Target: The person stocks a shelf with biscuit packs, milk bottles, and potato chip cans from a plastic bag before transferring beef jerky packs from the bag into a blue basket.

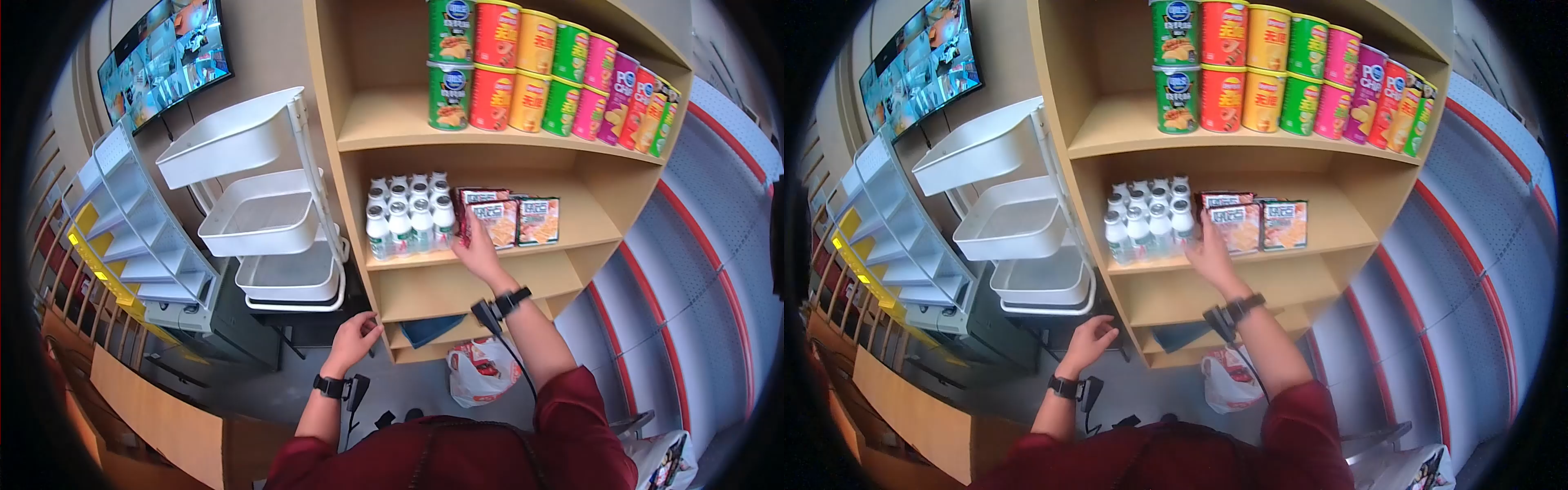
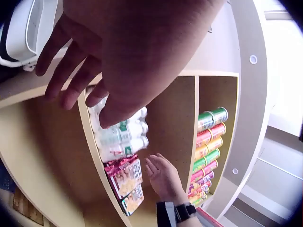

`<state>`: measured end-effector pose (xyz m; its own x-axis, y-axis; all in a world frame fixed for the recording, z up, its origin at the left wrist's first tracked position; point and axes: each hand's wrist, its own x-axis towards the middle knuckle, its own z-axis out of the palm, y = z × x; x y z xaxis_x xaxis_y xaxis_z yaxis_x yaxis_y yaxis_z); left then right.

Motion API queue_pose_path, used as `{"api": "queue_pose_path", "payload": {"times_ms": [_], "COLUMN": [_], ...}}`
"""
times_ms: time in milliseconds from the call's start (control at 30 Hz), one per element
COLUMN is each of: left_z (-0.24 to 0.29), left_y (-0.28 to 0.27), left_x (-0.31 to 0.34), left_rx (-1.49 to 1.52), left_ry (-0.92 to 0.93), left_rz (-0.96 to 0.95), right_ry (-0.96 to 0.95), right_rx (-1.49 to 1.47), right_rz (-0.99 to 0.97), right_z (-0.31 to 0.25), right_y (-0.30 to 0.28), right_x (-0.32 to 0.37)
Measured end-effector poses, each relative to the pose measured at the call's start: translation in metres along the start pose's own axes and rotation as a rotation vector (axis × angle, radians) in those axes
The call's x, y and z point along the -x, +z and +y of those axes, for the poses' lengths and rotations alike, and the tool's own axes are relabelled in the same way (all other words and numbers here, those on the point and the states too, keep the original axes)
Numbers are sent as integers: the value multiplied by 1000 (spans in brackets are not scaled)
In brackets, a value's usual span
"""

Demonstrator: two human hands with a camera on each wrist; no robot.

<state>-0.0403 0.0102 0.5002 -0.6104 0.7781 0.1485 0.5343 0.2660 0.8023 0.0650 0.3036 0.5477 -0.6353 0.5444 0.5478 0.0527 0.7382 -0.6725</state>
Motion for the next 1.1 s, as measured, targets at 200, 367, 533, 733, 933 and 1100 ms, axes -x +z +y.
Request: {"api": "queue_pose_path", "payload": {"times_ms": [200,367,533,733,933,1100], "left_z": [-46,-44,-10,59,78,107], "left_y": [-32,-29,-22,-21,-37,-64], "left_x": [-14,-38,-65,-54,-36,-43], "left_rx": [8,74,28,227,237,508], "left_ry": [-63,11,257,571,708,759], "left_rz": [66,123,116,-14,522,812], "right_ry": [160,444,192,116,-57,-93], "right_rx": [-54,-404,-625,-899,-992,-857], "right_rz": [249,51,26,-54,-128,-145], "right_z": [53,11,-17,-99,-137,-134], "right_y": [66,49,24,-42,-72,-103], "right_x": [-70,-53,-29,-30,-46,-29]}}
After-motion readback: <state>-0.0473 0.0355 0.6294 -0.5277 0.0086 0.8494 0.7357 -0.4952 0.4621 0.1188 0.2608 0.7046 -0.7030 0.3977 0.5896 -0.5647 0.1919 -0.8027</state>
